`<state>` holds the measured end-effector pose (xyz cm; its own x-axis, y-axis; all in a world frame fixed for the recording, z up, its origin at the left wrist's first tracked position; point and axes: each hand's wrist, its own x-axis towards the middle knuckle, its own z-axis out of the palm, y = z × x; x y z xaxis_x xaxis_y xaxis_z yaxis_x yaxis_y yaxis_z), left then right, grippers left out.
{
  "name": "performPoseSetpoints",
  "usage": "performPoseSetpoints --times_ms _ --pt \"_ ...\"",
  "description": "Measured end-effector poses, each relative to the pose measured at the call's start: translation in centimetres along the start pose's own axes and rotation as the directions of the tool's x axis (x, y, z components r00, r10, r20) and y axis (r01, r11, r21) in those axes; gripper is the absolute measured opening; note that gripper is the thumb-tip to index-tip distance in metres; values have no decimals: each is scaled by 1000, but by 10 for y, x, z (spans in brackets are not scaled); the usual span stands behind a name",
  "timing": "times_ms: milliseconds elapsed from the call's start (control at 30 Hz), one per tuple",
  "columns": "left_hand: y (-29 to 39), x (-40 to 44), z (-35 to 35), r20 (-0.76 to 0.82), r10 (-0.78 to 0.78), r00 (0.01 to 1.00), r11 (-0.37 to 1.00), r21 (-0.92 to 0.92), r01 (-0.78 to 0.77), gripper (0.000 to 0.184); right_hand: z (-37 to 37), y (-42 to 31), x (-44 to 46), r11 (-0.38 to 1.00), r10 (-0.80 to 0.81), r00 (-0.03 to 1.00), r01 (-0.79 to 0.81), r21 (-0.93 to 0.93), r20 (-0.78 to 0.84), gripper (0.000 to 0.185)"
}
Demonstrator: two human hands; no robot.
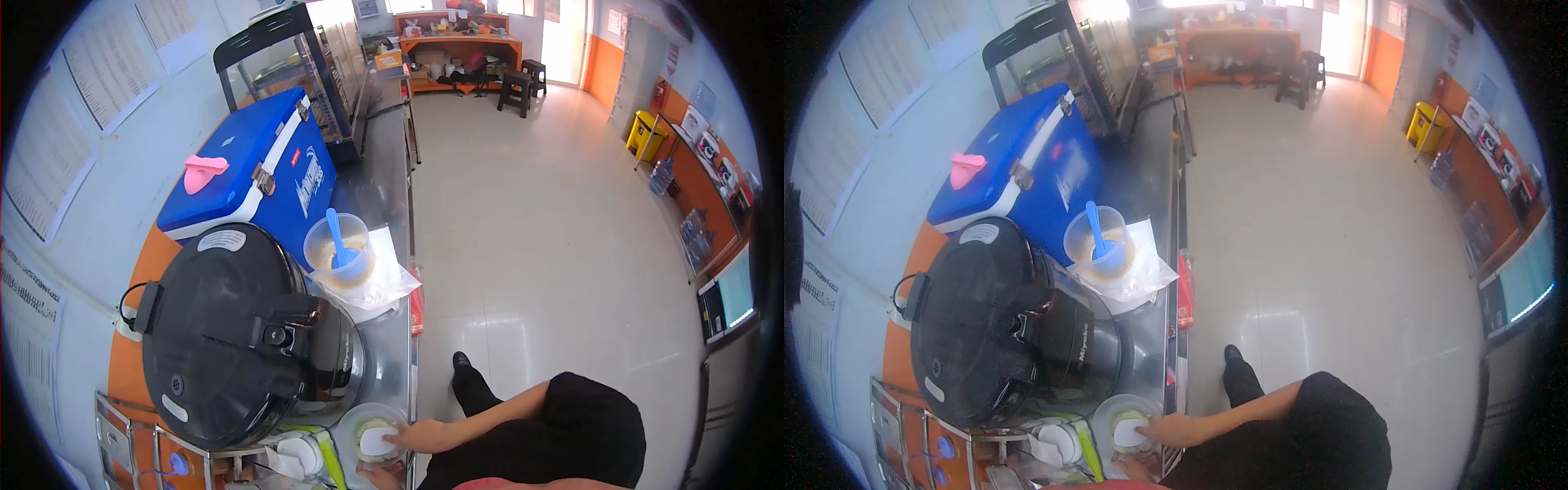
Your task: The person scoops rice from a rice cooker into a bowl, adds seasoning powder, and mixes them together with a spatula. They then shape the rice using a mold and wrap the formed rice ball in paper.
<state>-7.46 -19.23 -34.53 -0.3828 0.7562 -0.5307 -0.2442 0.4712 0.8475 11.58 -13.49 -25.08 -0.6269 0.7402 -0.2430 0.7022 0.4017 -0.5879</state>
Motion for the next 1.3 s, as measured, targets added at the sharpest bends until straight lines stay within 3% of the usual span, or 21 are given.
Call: performPoseSetpoints --times_ms 167,267,367,400,467,567,667,733,800,867,933,1000,1100,1200,1300 --pt "-6 -5 -2 -67 86 994 996 -28 -88 47 7 -8 14 998 50 999 -50 -47 12 46" --pt "8 -18 -3 25 296 955 937 186 -295 48 13 15 43 988 28 1000 -27 -153 8 40" --pt "27 -30 2 -73 267 961 950 186 -250 46 -14 18 44 994 -85 996 85 -69 -1 39" --pt "32 -36 6 -88 460 883 850 331 -410 45 -21 13 40 994 -107 994 106 -24 -27 38" --pt "37 -50 10 -18 772 635 519 596 -614 44 -30 -7 26 987 -139 987 144 71 -76 38" --pt "16 -31 -6 -34 764 645 472 710 -523 48 -34 -40 9 995 53 977 -69 68 209 38" --pt "1 -15 -8 -79 861 502 415 680 -605 44 1 -25 13 998 46 985 -52 31 168 39" --pt "-7 -6 -11 -56 853 519 404 700 -589 45 3 -3 25 998 51 987 -53 12 149 37" --pt "-12 -7 -17 -32 853 521 379 725 -576 46 23 44 47 967 -173 985 172 190 -13 29" --pt "-8 -6 -13 -21 868 496 342 749 -568 46 12 59 53 984 -100 995 103 148 -29 29" --pt "-9 -3 -13 -25 873 486 330 765 -553 45 -27 23 34 997 14 999 -17 80 30 28" --pt "-3 -8 -12 -21 855 519 357 750 -557 44 -49 -15 17 994 77 997 -76 73 -13 33" --pt "1 -12 -11 -8 795 607 391 772 -501 46 -34 -45 7 993 106 991 -101 -66 85 33" --pt "3 -16 -10 -10 756 655 440 749 -496 48 10 -13 16 972 233 972 -234 -28 -15 34" --pt "6 -19 -8 6 748 664 448 734 -511 49 -9 0 26 975 216 975 -212 -63 51 33"
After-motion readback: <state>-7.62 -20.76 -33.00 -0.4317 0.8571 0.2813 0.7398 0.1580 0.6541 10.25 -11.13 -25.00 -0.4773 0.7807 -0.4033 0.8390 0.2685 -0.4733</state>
